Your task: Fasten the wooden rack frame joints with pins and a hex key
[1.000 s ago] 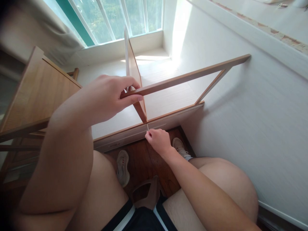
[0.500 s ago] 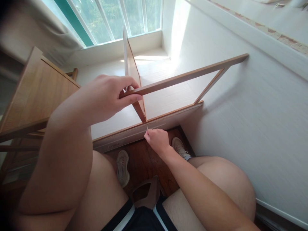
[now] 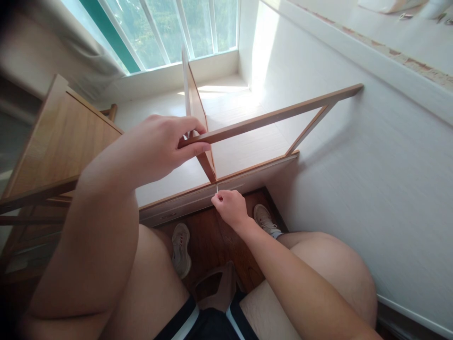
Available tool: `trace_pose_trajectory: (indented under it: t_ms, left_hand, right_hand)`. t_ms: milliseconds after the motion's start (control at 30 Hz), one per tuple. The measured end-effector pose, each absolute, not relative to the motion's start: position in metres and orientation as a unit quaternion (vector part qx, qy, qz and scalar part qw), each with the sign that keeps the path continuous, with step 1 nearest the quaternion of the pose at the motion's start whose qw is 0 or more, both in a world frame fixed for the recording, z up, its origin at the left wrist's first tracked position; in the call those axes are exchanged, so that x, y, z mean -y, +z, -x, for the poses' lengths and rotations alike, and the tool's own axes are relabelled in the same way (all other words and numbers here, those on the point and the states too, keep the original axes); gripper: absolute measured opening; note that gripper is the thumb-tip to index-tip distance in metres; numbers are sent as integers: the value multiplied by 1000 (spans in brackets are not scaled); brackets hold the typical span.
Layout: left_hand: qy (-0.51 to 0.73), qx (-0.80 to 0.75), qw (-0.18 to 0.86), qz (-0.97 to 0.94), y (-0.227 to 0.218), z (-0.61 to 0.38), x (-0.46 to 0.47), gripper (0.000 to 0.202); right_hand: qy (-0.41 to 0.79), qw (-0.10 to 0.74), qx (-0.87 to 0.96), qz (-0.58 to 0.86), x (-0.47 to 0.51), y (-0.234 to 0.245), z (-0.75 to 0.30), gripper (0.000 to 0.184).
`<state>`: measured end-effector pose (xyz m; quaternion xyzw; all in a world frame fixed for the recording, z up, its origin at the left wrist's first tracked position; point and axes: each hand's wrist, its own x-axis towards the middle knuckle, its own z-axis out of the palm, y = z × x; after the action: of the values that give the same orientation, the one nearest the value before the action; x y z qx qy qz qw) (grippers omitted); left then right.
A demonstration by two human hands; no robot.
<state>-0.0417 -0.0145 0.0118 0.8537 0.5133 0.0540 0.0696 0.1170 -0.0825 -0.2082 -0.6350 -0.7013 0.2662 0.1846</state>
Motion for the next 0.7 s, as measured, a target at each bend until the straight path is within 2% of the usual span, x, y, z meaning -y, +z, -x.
trace_pose_trajectory:
  t_ms: [167,367,567,700]
  left_hand:
    - [56,-513,66,-854,12,42,14,37]
    - [55,-513,68,-854,11,42,13,36]
    - [56,-513,72,-854,12,42,13,35]
    - [52,-516,76,-852,12,42,14,36]
  right_hand:
    - [367,269,653,605,85,-215,-118,43]
    - [444,316,614,571,88,-224,-118,48]
    - [662,372,444,475,90,-235,-114,49]
    - [751,386,321,430,92,-239,-112,45]
